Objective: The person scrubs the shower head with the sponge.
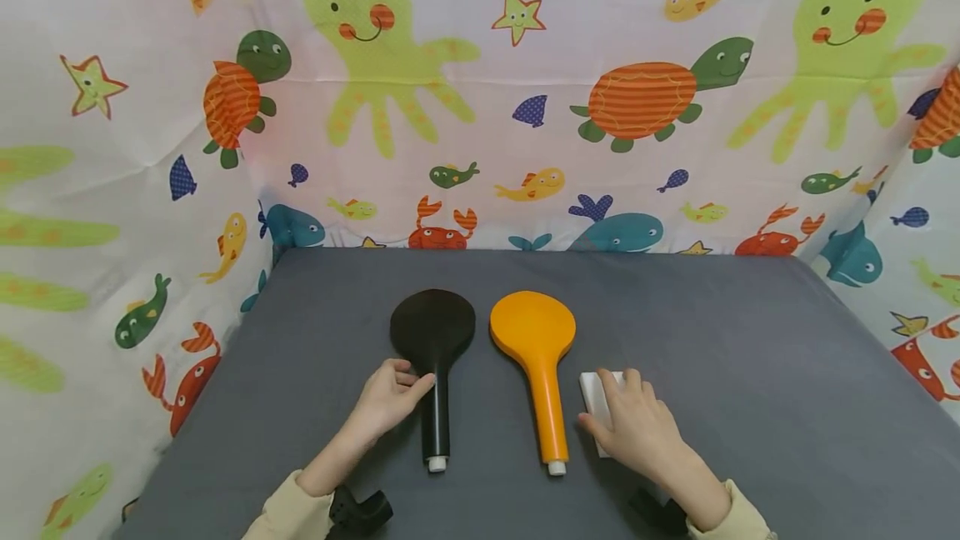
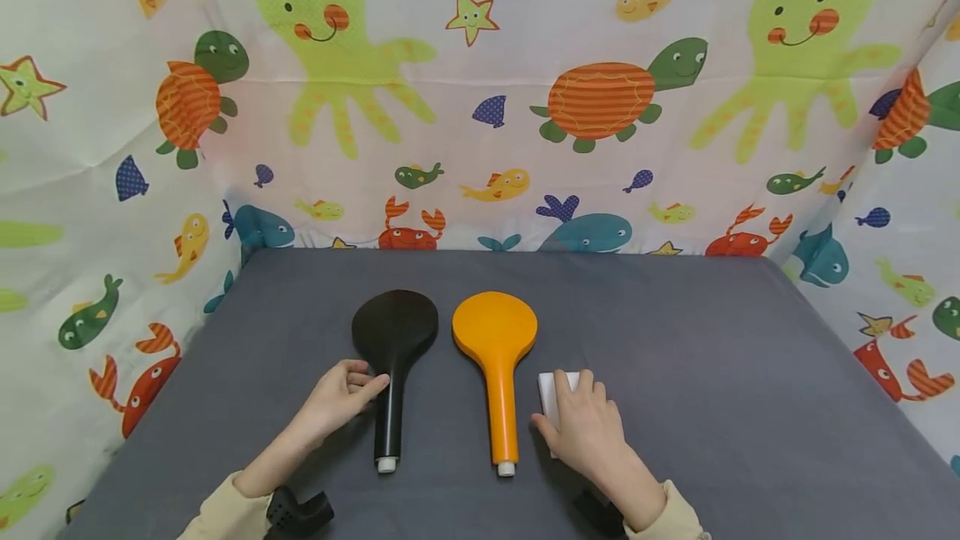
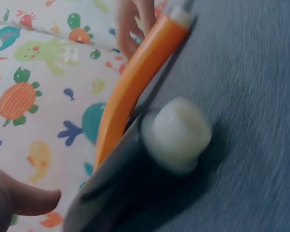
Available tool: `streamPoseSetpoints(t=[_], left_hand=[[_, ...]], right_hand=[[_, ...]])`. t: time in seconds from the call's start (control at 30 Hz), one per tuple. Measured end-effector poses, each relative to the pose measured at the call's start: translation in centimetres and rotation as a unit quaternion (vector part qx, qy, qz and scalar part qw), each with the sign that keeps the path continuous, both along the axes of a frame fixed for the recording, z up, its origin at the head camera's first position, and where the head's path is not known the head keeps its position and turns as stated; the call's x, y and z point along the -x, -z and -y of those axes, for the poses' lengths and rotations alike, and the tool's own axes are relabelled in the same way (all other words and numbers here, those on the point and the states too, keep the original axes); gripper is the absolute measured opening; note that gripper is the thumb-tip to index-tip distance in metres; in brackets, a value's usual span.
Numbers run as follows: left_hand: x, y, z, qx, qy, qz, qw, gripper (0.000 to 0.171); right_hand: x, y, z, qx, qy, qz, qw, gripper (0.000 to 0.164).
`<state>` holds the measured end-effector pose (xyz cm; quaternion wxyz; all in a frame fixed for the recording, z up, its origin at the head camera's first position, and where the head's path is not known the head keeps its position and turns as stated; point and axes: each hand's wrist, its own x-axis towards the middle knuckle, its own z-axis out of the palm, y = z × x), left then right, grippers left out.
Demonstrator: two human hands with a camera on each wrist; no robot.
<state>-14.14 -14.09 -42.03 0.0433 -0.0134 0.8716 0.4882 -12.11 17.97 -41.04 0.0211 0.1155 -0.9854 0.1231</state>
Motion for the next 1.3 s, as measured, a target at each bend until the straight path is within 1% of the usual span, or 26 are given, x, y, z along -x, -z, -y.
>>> streamPoseSetpoints(t=[0.13, 0.2, 0.23, 0.3, 0.37, 0.43, 0.47, 0.57, 0.63, 0.7, 0.77, 0.83, 0.87, 0.9, 0.97, 1.0, 1.03, 1.07, 1.1, 1.17, 1.2, 1.27, 1.3], left_hand=[[0.4, 0.9, -0.6, -0.053, -0.006, 0.032, 0.9981, 0.064], [0.6, 1.1, -0.7, -0.084, -0.007, 0.047, 0.9953, 0.065], [0.7, 1.2, -0.7, -0.105, -0.008, 0.059, 0.9927, 0.067], [0.9, 1.4, -0.6, -0.157, -0.005, 0.081, 0.9842, 0.069], [1.0, 1.6, -0.5, -0.201, 0.003, 0.095, 0.9749, 0.069], [1.1, 1.6, -0.5, -0.239, 0.013, 0.105, 0.9653, 0.062], [1.2, 1.6, -0.4, -0.256, 0.019, 0.100, 0.9613, 0.061], [1.2, 1.4, -0.3, -0.285, 0.029, 0.093, 0.9535, 0.049], [1.1, 1.1, -0.3, -0.294, 0.037, 0.082, 0.9517, 0.045], [1.1, 0.6, -0.4, -0.288, 0.038, 0.066, 0.9546, 0.044], [1.1, -0.2, -0.5, -0.280, 0.043, 0.044, 0.9580, 0.047], [1.0, -1.1, -0.8, -0.273, 0.053, 0.018, 0.9603, 0.047], [1.0, -1.4, -0.9, -0.269, 0.059, 0.008, 0.9613, 0.048], [1.0, -1.7, -1.1, -0.268, 0.066, -0.001, 0.9613, 0.048], [0.8, -2.2, -1.5, -0.263, 0.087, -0.019, 0.9607, 0.047], [0.6, -2.3, -1.7, -0.258, 0.096, -0.025, 0.9610, 0.047], [0.5, -2.3, -1.9, -0.253, 0.106, -0.031, 0.9611, 0.047], [0.3, -2.3, -2.0, -0.252, 0.118, -0.038, 0.9598, 0.047], [0.2, -2.3, -2.2, -0.248, 0.130, -0.046, 0.9589, 0.046], [-0.1, -2.3, -2.4, -0.246, 0.154, -0.058, 0.9553, 0.046], [-0.1, -2.3, -2.5, -0.247, 0.168, -0.062, 0.9522, 0.045], [-0.3, -2.3, -2.7, -0.250, 0.187, -0.067, 0.9477, 0.047], [-0.3, -2.3, -2.8, -0.252, 0.191, -0.064, 0.9466, 0.047]], right_hand=[[-0.1, 0.5, 0.0, 0.001, -0.003, -0.003, 1.000, 0.061], [-0.2, 0.8, 0.1, 0.000, -0.006, -0.008, 1.000, 0.059], [-0.2, 0.9, 0.1, 0.000, -0.007, -0.009, 1.000, 0.058], [-0.2, 1.1, 0.2, -0.002, -0.009, -0.015, 1.000, 0.056], [-0.2, 1.2, 0.2, -0.002, -0.009, -0.020, 1.000, 0.053], [-0.2, 1.2, 0.3, -0.001, -0.006, -0.023, 1.000, 0.051], [-0.2, 1.2, 0.3, 0.000, -0.004, -0.022, 1.000, 0.050], [-0.1, 0.8, 0.2, 0.009, 0.007, -0.029, 1.000, 0.048], [0.0, 0.3, 0.2, 0.021, 0.013, -0.052, 0.998, 0.048], [0.4, -0.4, 0.4, 0.040, 0.008, -0.099, 0.994, 0.046], [0.9, -1.2, 0.9, 0.062, -0.023, -0.165, 0.984, 0.045], [1.4, -2.2, 1.8, 0.081, -0.083, -0.234, 0.965, 0.044], [1.7, -2.7, 2.4, 0.086, -0.119, -0.262, 0.954, 0.042], [1.9, -3.2, 3.1, 0.093, -0.158, -0.288, 0.940, 0.040], [2.1, -4.0, 4.6, 0.093, -0.234, -0.325, 0.912, 0.038], [2.1, -4.3, 5.4, 0.091, -0.268, -0.336, 0.898, 0.038], [2.1, -4.5, 6.2, 0.085, -0.296, -0.342, 0.888, 0.038], [2.2, -4.7, 6.9, 0.078, -0.320, -0.353, 0.876, 0.038], [2.3, -4.7, 7.6, 0.071, -0.338, -0.361, 0.866, 0.039], [2.6, -4.9, 8.5, 0.049, -0.363, -0.368, 0.855, 0.043], [2.9, -4.9, 8.8, 0.042, -0.369, -0.371, 0.851, 0.045], [3.7, -5.0, 9.0, 0.038, -0.374, -0.377, 0.847, 0.045], [4.2, -5.1, 8.9, 0.043, -0.374, -0.378, 0.846, 0.043]])
